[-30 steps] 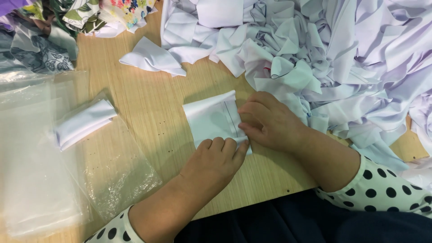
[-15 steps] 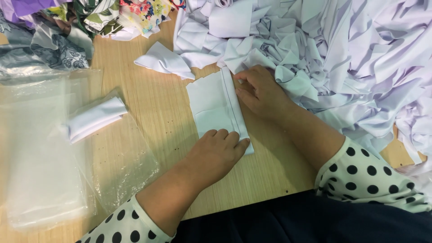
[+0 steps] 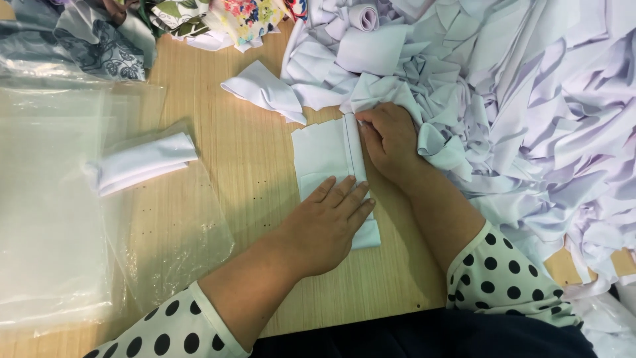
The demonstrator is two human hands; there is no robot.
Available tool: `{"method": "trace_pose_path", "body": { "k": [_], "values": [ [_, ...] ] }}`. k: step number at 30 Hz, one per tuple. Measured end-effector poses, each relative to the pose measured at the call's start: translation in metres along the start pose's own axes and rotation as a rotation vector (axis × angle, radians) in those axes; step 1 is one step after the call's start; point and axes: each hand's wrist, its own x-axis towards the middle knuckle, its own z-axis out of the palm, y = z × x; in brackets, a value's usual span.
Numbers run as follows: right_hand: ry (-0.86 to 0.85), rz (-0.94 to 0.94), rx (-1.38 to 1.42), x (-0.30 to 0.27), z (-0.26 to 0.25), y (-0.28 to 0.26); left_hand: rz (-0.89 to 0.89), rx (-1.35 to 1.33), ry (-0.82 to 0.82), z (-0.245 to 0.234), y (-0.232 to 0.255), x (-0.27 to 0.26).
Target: Folding white fabric strips and placing them into clear plastic bags for packaging.
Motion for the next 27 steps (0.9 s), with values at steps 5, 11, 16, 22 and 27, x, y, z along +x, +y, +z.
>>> {"method": "trace_pose_path", "body": {
  "k": [5,11,16,22,27],
  "values": [
    [-0.059,-0.014,-0.105,0.0,-0.006,-0.007,-0.017,0.009,0.043,0.004,0.001,-0.001],
    [-0.126,-0.003,-0.267,0.001,-0.002,-0.005,-0.043,-0.022,0.004,-0.01,-0.002,0.002],
    [-0.107,-0.027,-0.147,0.006,0.005,0.007,-0.098,-0.073,-0.05,-0.024,-0.006,0.004],
    [-0.109,0.054,0.003,0.007,0.013,0.024,-0.168,-0.118,-0.133,-0.03,-0.007,0.008],
    [-0.02,0.195,0.267,0.016,-0.003,-0.008,-0.18,-0.143,-0.152,-0.028,-0.009,0.009]
  ]
}}
